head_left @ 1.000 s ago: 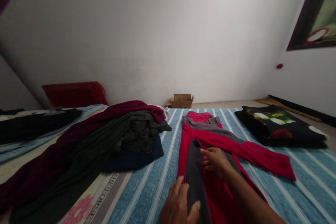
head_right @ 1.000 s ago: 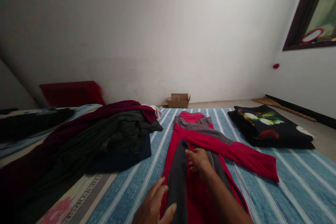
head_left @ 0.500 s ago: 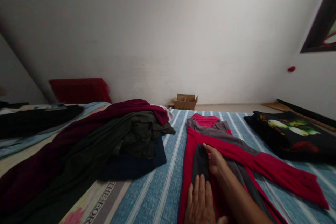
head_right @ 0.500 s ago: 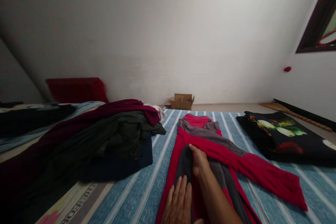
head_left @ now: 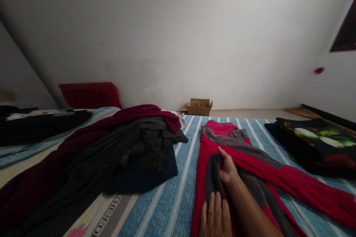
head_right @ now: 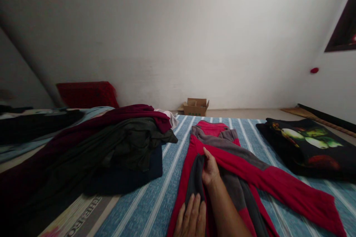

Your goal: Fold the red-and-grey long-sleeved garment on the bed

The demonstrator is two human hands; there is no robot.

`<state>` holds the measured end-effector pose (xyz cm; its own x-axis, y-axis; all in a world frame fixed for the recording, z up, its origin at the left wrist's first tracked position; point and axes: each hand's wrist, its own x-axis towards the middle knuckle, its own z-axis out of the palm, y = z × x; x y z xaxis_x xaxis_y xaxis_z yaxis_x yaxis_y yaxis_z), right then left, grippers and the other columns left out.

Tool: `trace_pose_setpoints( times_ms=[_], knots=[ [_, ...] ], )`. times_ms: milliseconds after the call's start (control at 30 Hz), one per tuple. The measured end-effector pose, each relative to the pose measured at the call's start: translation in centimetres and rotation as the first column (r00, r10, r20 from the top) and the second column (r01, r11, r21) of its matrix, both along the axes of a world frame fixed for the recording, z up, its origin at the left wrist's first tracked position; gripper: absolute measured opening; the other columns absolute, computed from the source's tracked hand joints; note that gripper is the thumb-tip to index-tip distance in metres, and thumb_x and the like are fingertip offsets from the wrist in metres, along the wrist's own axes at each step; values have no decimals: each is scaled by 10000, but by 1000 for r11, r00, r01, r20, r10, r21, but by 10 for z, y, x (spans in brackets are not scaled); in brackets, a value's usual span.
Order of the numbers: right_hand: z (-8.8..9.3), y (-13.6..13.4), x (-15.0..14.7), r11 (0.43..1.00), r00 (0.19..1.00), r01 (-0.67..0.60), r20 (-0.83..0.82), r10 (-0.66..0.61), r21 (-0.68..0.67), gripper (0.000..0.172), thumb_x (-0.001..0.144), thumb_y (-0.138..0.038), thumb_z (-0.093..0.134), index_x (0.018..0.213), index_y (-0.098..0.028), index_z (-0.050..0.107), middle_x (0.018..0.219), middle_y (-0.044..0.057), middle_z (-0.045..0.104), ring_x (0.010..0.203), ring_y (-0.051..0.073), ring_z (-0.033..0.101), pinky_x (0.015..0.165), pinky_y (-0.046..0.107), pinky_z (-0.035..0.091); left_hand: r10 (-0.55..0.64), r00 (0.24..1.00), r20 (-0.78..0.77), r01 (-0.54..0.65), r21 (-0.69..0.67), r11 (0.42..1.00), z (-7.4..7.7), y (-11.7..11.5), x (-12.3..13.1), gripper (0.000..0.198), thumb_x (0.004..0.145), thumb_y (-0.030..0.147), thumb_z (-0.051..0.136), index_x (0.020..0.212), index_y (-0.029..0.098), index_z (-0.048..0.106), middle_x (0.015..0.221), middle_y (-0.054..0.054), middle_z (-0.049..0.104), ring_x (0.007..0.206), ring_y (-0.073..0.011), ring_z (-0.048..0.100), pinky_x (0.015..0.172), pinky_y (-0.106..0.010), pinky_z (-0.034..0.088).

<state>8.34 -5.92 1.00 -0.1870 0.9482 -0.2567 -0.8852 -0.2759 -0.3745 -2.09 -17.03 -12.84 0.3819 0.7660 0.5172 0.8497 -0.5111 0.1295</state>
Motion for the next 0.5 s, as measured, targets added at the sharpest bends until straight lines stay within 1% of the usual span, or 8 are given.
trace_pose_setpoints(
  times_ms=[67,133,233,333,400,433,467,500],
  knots=[
    [1,1,-1,1000,1000,17,-23,-16,20,235,825,-281,505,848,-130,683,771,74,718,859,217,671,850,350,502,17,1000,9,-17,27,999,-15,4,2,362,882,195,389,1163,251,610,1270,-73,555,1181,-294,500,971,-467,447],
    [2,1,-1,1000,1000,17,-15,-17,3,227,819,-282,515,836,-129,682,758,75,718,882,222,666,873,363,491,31,999,29,-33,80,996,-24,5,3,357,882,191,387,1146,260,618,1253,-70,572,1173,-288,511,963,-465,452],
    [1,1,-1,999,999,-29,13,29,-29,238,808,-305,539,848,-118,682,755,86,717,896,232,663,886,375,483,35,998,55,-43,152,987,-28,4,4,348,879,183,386,1116,263,629,1214,-70,605,1147,-283,537,941,-462,466],
    [-1,3,-1,999,999,-36,8,36,-6,260,799,-327,553,901,-123,679,823,89,719,907,230,659,897,373,475,45,998,32,-48,104,993,-29,2,7,342,868,170,392,1097,249,632,1207,-81,611,1146,-285,539,954,-466,452],
    [-2,5,-1,1000,1000,-3,-8,3,-1,262,811,-323,536,917,-131,678,854,84,717,911,222,657,908,370,468,56,998,37,-58,76,995,-29,2,7,334,857,170,406,1086,246,637,1211,-86,609,1154,-288,533,960,-470,443],
    [-2,6,-2,1000,1000,16,-20,-16,-6,262,823,-320,519,917,-134,677,859,81,717,912,217,656,913,368,464,54,997,49,-57,67,996,-25,2,6,326,851,174,415,1075,247,641,1205,-87,614,1146,-291,539,953,-475,447],
    [-2,8,-3,999,999,32,-35,-33,-16,263,835,-316,500,911,-137,677,857,77,717,910,212,656,915,364,463,39,997,63,-43,54,998,-18,2,3,318,842,183,426,1064,246,644,1187,-90,625,1123,-294,557,935,-479,457],
    [-1,9,-4,999,998,44,-47,-45,-31,264,846,-312,483,899,-141,677,846,72,718,904,207,657,912,360,463,14,997,80,-16,26,1000,-7,3,-1,312,829,195,440,1059,242,644,1162,-93,640,1090,-294,579,915,-479,469]
  ],
)
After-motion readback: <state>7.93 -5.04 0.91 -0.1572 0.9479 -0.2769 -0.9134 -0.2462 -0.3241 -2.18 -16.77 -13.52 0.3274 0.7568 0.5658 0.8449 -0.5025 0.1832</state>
